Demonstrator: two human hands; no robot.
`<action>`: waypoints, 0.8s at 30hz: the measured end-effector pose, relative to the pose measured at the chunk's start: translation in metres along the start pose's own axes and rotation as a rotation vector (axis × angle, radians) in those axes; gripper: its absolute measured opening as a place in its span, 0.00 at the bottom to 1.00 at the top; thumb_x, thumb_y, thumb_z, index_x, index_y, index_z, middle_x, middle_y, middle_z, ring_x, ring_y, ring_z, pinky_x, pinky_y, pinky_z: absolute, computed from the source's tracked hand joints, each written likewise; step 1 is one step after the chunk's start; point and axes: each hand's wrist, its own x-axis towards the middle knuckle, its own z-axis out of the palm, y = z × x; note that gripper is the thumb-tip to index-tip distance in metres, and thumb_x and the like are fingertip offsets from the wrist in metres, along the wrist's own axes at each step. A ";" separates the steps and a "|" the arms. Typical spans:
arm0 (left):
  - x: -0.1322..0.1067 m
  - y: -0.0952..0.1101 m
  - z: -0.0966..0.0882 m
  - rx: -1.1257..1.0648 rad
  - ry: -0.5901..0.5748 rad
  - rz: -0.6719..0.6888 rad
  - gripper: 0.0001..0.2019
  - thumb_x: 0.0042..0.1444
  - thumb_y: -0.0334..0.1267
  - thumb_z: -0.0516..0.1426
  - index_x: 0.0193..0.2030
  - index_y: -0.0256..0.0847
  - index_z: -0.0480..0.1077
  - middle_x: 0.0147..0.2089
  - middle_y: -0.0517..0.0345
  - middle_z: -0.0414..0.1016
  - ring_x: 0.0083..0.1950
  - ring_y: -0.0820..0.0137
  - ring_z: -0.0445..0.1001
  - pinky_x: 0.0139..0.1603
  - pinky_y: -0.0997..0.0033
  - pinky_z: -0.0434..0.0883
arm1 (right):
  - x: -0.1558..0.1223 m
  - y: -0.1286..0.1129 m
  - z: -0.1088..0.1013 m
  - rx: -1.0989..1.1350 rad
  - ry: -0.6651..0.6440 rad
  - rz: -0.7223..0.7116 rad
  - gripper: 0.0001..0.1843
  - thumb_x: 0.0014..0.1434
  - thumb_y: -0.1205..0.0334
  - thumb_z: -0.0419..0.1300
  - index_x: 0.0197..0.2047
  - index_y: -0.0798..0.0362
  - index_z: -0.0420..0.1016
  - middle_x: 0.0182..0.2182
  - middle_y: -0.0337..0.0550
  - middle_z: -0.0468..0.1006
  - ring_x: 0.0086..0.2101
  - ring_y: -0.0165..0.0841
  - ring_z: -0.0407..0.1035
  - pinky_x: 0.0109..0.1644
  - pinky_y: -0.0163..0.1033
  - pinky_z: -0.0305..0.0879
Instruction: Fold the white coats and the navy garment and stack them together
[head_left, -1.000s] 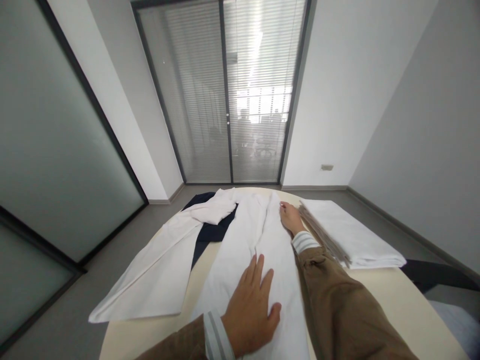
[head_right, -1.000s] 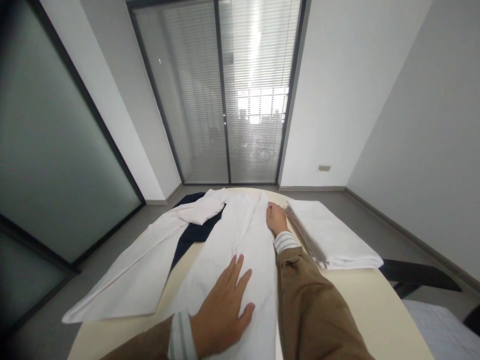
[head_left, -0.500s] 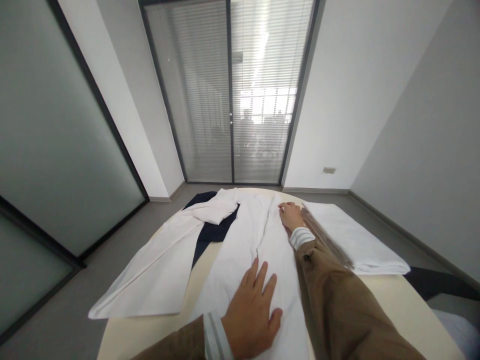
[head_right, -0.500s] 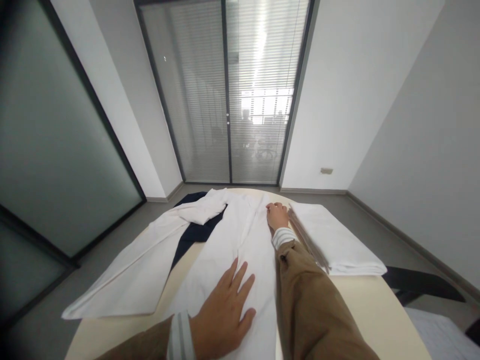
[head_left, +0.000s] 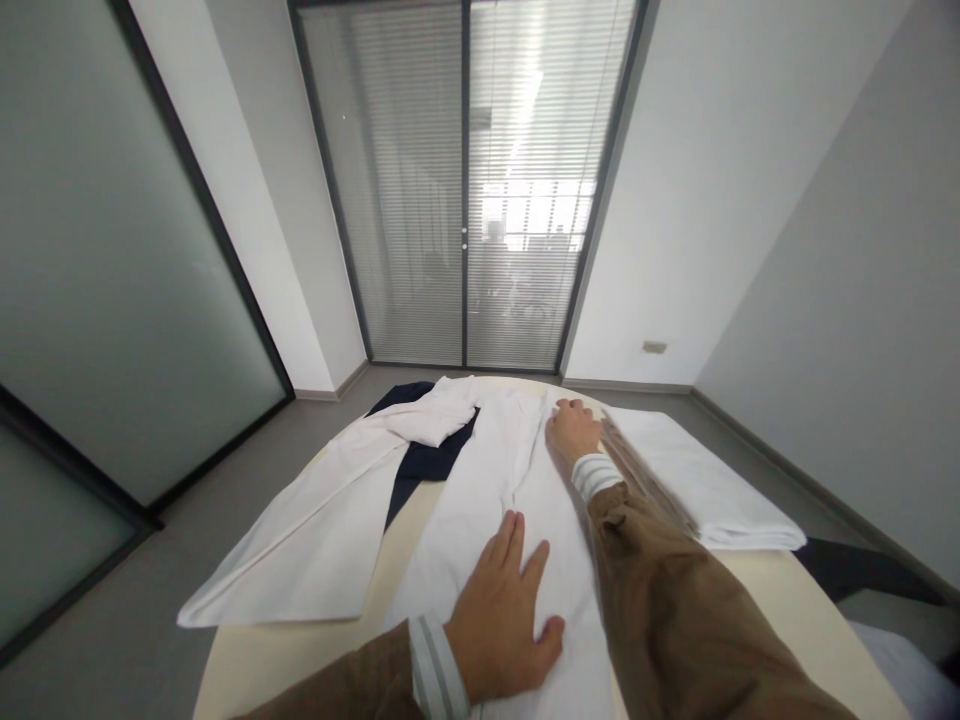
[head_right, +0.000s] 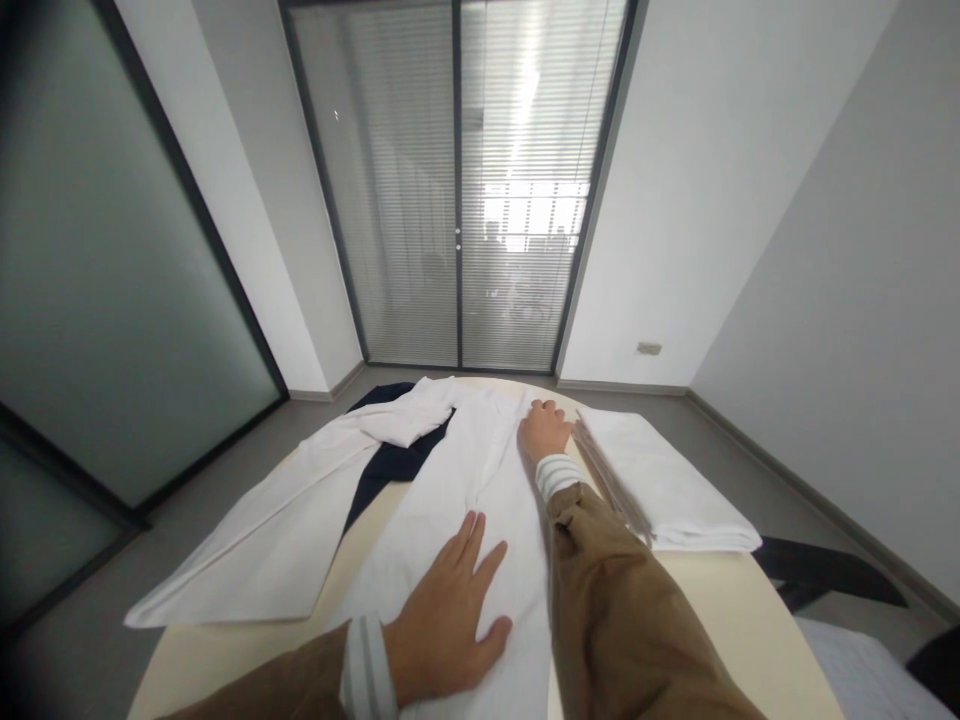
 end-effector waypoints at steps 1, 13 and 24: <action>0.000 0.000 -0.001 -0.004 -0.007 0.004 0.38 0.62 0.52 0.55 0.74 0.35 0.53 0.77 0.38 0.33 0.77 0.48 0.31 0.74 0.47 0.46 | -0.007 -0.005 0.001 -0.011 -0.043 -0.025 0.24 0.66 0.57 0.48 0.61 0.57 0.67 0.61 0.63 0.65 0.58 0.54 0.62 0.57 0.61 0.59; 0.002 0.005 0.008 0.096 0.047 0.001 0.33 0.67 0.55 0.48 0.74 0.41 0.53 0.77 0.38 0.41 0.77 0.48 0.35 0.73 0.42 0.49 | -0.069 -0.013 0.003 0.017 -0.426 -0.066 0.45 0.67 0.35 0.36 0.76 0.59 0.39 0.74 0.57 0.36 0.71 0.60 0.32 0.67 0.72 0.32; 0.053 0.022 0.020 0.182 0.056 -0.122 0.34 0.67 0.53 0.48 0.73 0.32 0.53 0.76 0.34 0.43 0.77 0.43 0.38 0.72 0.41 0.48 | -0.125 0.013 -0.030 -0.098 -0.405 -0.681 0.29 0.70 0.63 0.42 0.71 0.62 0.55 0.70 0.71 0.51 0.69 0.54 0.47 0.68 0.61 0.48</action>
